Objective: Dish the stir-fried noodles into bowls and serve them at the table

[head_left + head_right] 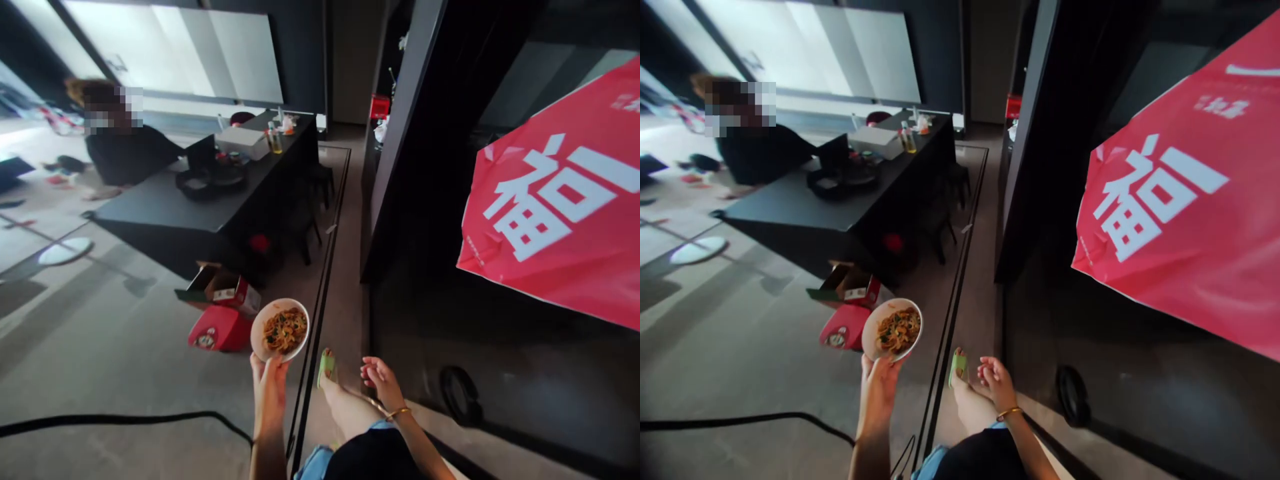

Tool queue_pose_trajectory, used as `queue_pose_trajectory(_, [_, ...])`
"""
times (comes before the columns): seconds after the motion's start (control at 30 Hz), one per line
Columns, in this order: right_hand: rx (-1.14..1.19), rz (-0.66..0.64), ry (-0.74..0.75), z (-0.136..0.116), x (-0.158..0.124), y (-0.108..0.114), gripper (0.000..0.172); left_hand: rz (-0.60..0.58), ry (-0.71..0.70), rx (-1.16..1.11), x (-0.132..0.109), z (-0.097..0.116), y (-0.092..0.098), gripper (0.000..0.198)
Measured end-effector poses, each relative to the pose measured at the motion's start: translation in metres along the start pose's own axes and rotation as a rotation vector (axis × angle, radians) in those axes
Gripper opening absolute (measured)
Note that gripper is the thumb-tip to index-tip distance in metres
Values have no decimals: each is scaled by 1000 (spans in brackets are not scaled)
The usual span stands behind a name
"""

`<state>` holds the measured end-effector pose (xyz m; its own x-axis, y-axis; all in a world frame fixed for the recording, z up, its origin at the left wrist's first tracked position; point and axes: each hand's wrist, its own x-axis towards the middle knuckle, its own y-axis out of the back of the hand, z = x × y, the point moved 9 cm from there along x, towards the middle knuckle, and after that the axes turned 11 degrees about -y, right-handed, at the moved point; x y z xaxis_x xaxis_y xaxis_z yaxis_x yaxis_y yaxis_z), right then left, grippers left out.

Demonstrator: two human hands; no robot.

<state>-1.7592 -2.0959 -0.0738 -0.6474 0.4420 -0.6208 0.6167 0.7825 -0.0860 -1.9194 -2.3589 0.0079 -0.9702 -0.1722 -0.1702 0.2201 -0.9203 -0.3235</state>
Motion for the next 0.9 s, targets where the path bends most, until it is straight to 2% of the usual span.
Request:
queue_pose_trajectory(0.1, [101,114,-13,-34,60,-12,54,-70,40,10,79,-6,-41,36])
queue_pose_trajectory(0.17, [132,130,-14,-70,103,-33,57,-87,70,-10,130,-5,-67,41])
queue_pose_trajectory(0.37, [134,16,114,-219,221,-137,57,-61,42,-35,283,16,-145,43])
queue_pose_trajectory(0.47, [121,-88,127,-279,291,-189,53,-57,48,-25,366,9,-193,45])
queue_pose_trajectory(0.57, [97,-135,134,-332,374,-225,51,-92,57,-20,453,-5,-252,48])
queue_pose_trajectory(0.67, [102,-87,117,-384,464,-239,52,-109,57,-37,538,-11,-321,51])
queue_pose_trajectory(0.73, [135,-24,81,-419,520,-236,55,-127,55,-62,592,-8,-373,52])
queue_pose_trajectory(0.8, [192,51,48,-456,569,-224,58,-155,61,-79,642,-4,-429,54])
queue_pose_trajectory(0.9, [278,170,20,-506,638,-195,60,-193,75,-98,715,-5,-511,54])
